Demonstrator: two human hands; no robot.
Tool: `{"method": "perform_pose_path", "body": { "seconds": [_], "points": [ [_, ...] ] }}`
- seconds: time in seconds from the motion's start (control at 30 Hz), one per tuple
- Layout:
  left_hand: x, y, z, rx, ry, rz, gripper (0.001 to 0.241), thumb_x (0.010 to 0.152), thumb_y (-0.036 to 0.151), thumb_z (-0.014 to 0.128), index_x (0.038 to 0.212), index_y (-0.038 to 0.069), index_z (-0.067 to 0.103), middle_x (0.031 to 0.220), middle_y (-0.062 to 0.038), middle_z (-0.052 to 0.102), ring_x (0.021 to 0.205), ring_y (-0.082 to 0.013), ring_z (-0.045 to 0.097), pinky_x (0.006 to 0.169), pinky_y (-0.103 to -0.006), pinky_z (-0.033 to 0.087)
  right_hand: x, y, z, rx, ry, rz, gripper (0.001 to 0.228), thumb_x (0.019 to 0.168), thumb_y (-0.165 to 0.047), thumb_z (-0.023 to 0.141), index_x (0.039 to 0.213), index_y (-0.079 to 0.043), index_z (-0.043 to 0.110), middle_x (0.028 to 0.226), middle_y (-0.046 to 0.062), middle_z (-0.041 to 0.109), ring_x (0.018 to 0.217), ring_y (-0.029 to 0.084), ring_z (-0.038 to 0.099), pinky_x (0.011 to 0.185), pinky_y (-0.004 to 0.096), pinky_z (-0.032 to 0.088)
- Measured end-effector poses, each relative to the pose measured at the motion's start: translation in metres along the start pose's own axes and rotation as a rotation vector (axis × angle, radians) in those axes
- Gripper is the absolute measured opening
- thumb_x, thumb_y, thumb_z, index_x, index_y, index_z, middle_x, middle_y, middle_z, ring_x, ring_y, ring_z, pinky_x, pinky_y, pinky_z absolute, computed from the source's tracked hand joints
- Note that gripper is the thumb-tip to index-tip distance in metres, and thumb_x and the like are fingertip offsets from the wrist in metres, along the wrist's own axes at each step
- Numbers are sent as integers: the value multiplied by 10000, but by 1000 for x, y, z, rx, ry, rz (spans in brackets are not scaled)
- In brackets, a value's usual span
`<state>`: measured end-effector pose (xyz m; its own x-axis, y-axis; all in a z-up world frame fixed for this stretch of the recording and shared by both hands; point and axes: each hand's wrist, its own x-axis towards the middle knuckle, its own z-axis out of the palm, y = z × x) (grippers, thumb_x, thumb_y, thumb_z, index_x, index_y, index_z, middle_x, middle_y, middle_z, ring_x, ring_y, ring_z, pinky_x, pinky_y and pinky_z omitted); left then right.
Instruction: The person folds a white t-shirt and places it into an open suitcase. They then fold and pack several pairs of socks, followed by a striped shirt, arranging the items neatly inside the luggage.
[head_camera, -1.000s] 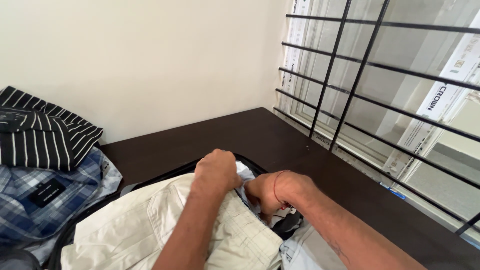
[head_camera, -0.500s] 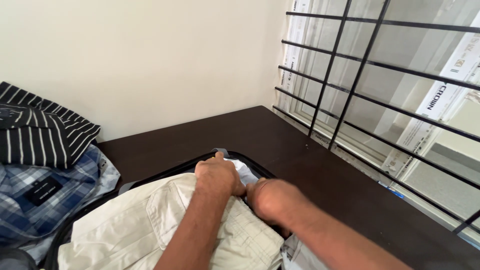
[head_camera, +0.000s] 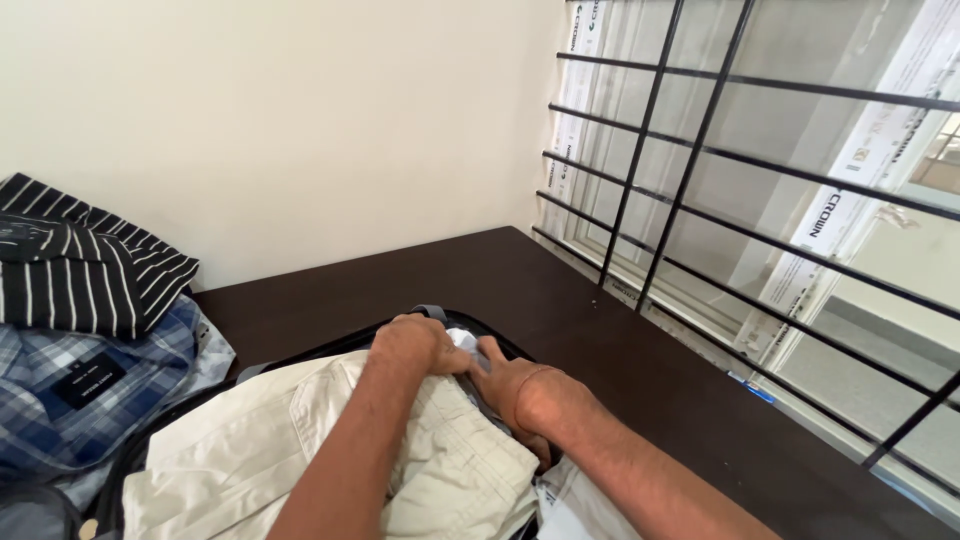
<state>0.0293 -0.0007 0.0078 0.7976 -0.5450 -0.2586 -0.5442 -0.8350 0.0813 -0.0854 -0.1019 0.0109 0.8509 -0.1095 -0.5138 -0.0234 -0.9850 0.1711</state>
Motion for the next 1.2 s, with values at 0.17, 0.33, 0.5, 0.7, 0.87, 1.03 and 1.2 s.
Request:
{"method": "perform_pose_path", "body": {
  "seconds": [0.17,0.33,0.5,0.7,0.87,1.03,1.2],
  "points": [
    [-1,-17,11,-171,116,-23,642,839,584,582,1270,137,747,1394,-164,644,1309,-347,598,1079,-442,498,16,15,10,-22,45,-149,1595,465,-94,1021,1632,-259,-54,1710,14,-318,1499,257,359,1126,360,464],
    [-35,-28,6,-305,235,92,634,857,633,588,1196,129,769,1210,-175,734,1163,-355,678,1006,-454,536,16,8,14,133,81,-29,1601,484,-51,910,1686,-381,-95,1761,-90,-125,1427,309,469,1096,420,470],
    [-107,-14,-13,-20,734,149,379,1037,415,525,991,101,732,920,-132,749,925,-319,705,959,-452,496,29,17,7,-119,26,-185,1655,462,-113,1062,1634,-224,-101,1714,35,-146,1391,261,500,1083,369,505],
    [-175,-85,-2,44,1014,345,294,933,334,611,994,70,725,1018,-111,735,989,-300,674,909,-483,481,-53,8,-45,177,-89,39,1237,600,-283,904,1653,-300,254,1325,227,767,1007,313,757,893,384,608],
    [-263,-107,2,-46,776,180,307,932,316,613,1108,79,700,1136,-90,709,1030,-288,670,905,-453,503,-12,13,-49,96,304,-295,835,597,-270,945,1368,-163,644,1236,59,737,1069,236,710,902,352,578],
    [-316,-134,49,-139,704,165,337,909,288,637,1165,78,700,1205,-108,696,1051,-287,672,902,-442,509,2,14,-64,171,-26,-449,726,674,-206,815,1370,-152,617,1286,22,729,1032,263,734,840,388,598],
    [-327,-152,128,-139,785,-57,786,748,480,774,1400,100,554,1416,-133,503,1305,-326,552,973,-456,486,-18,-19,-43,573,-14,-81,550,930,-198,489,1476,-249,522,1299,95,722,1032,323,720,843,450,597]
  ]
}}
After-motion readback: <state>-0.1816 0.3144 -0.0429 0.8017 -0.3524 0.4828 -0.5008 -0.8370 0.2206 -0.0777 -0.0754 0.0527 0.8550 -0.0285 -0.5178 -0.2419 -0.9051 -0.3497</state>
